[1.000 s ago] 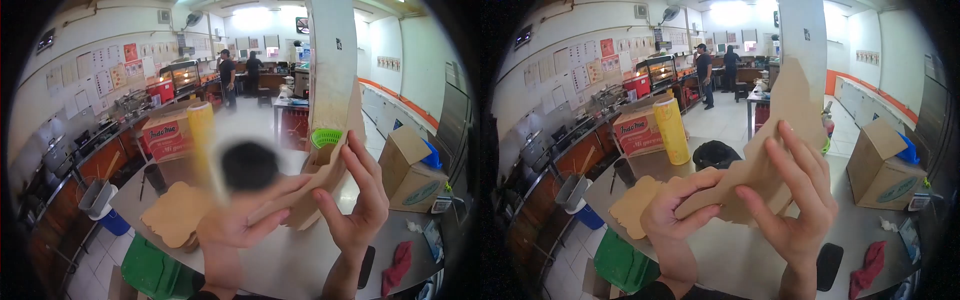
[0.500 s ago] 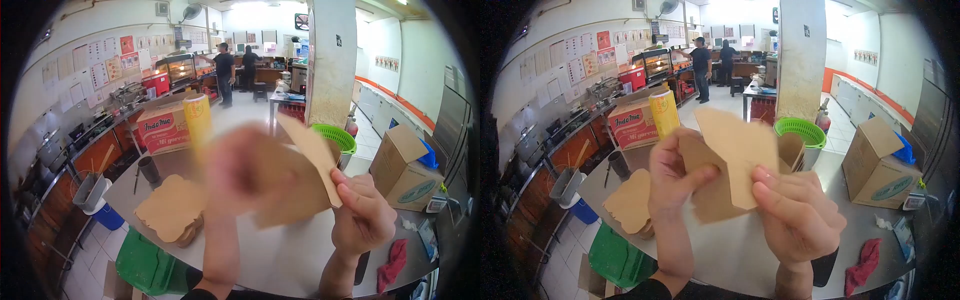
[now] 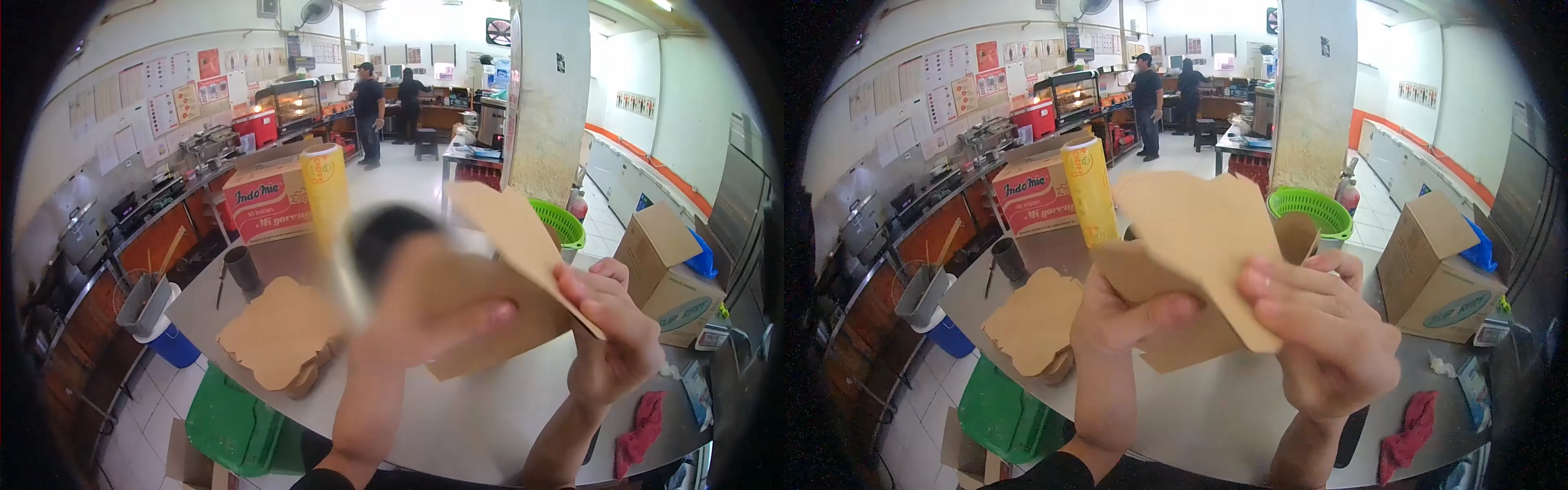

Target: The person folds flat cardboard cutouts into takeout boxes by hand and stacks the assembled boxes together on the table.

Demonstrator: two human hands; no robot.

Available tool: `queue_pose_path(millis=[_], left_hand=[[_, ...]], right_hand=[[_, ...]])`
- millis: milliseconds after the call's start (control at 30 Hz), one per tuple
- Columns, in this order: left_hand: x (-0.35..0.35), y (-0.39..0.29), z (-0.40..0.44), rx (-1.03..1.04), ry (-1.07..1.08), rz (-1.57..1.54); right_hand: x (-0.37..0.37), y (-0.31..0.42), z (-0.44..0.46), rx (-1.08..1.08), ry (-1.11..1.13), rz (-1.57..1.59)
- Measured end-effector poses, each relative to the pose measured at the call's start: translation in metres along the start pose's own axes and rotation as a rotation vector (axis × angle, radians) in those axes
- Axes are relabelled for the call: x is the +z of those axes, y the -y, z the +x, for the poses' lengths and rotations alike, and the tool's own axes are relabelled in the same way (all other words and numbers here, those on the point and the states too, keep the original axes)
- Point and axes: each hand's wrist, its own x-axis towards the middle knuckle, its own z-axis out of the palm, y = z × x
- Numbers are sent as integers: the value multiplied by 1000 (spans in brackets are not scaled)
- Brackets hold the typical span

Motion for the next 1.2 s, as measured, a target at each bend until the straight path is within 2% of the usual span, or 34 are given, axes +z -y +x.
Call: queue_pose_path(millis=[33,133,233,267,333,367,433,467,533,600,667,700,733,767,900,967,1033,1200], left_hand=[[-2,4,9,227,69,103],[3,4,11,321,88,133],[-2,-5,11,311,191,281],[-7,-7,10,217,376,16],[-17,-4,2,118,562,-250],[-19,0,-11,-36,145,-468],[-11,5,-20,-39,-79,-536],[-6,5,-24,-35,-191,-563],[11,-28,-9,-88,-53,7],[6,-18,-9,-96,-70,-50],[-2,-12,-7,-101,-100,-102],[-7,-11,-6,-181,-120,-207],[-8,-11,-4,-262,-139,-313],[-7,-11,-4,-257,-137,-315],[0,-3,-4,-85,-65,-137],[-1,4,-2,-27,-13,-102],[-5,7,5,81,-29,118],[-3,-10,6,-17,-36,-24]], right_hand=[[-6,-3,-3,59,17,184],[-3,-11,-9,172,-7,427],[3,-18,-11,219,-34,473],[3,-19,-10,211,-17,462],[-7,-18,-7,244,59,373],[-11,-21,-4,152,183,348],[-16,-18,3,53,389,336],[-15,-15,4,53,390,317],[-10,-8,4,130,368,302],[-6,-10,-1,180,294,294],[-5,-14,1,17,306,230],[-6,-14,3,9,307,227],[-8,-14,4,-3,361,203],[-10,-14,4,-13,415,177],[-7,-9,-1,50,406,121],[1,-6,-4,202,212,106],[1,-7,0,185,228,35],[-2,-3,3,57,250,-102]])
